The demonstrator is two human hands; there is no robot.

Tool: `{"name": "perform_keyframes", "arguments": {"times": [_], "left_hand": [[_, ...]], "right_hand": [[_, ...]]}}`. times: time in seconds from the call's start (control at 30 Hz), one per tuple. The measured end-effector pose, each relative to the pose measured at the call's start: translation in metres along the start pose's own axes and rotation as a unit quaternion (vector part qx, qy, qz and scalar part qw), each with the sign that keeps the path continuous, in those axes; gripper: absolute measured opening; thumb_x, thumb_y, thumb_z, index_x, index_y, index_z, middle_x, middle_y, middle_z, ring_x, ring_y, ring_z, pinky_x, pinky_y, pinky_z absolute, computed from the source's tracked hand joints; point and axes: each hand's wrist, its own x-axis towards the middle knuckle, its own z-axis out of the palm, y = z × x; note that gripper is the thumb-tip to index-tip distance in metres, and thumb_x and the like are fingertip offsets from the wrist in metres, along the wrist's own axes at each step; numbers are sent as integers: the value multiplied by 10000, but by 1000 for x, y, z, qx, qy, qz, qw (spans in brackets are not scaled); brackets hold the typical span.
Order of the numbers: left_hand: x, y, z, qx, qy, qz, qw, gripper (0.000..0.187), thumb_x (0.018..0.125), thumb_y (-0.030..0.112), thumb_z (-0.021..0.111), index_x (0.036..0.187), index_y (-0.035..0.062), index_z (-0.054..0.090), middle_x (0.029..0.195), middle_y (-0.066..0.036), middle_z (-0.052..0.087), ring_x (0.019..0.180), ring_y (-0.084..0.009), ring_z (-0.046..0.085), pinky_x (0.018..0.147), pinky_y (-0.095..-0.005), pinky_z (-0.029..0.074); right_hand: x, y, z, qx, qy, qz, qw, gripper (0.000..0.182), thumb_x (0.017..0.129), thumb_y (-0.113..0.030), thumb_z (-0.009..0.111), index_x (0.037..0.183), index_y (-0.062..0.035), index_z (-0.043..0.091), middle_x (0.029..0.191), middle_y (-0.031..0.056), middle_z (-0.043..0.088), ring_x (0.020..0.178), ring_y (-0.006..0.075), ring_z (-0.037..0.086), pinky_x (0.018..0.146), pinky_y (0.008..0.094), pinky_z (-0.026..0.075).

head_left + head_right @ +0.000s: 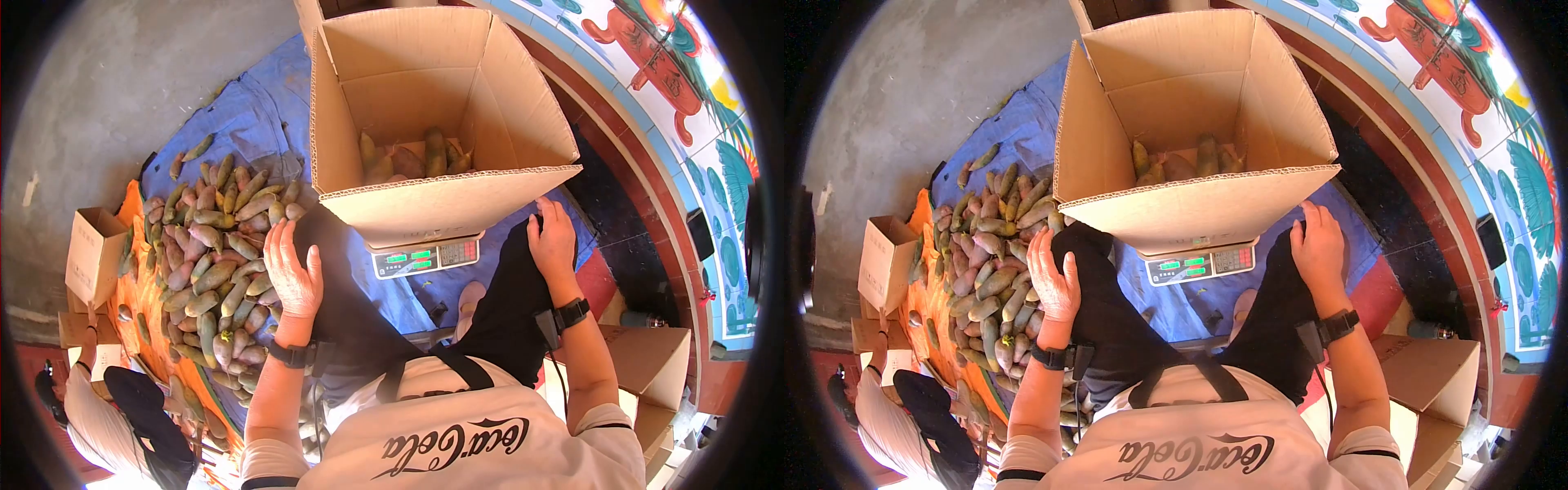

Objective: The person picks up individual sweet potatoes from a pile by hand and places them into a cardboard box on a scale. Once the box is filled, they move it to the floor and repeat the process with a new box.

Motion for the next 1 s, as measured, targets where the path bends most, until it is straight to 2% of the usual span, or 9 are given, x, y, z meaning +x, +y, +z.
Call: {"name": "perform_keyframes", "arguments": {"times": [0.57, 1.0], "left_hand": [[0, -1, -1, -6, -5, -3, 1000, 451, 874, 193, 549, 1253, -33, 456, 1268, -207, 471, 1203, -383, 415, 1019, -490, 319], [0, -1, -1, -3, -3, 1, 1000, 439, 901, 235, 523, 1244, -33, 463, 1256, -205, 482, 1185, -380, 428, 1012, -481, 324]], "right_hand": [[1, -3, -1, -1, 5, -4, 1000, 294, 790, -27, 602, 1078, -3, 551, 932, 158, 583, 866, 332, 587, 764, 408, 468], [0, -3, -1, 4, 3, -4, 1000, 297, 790, -29, 601, 1082, -12, 552, 943, 157, 586, 874, 337, 584, 766, 411, 468]]}}
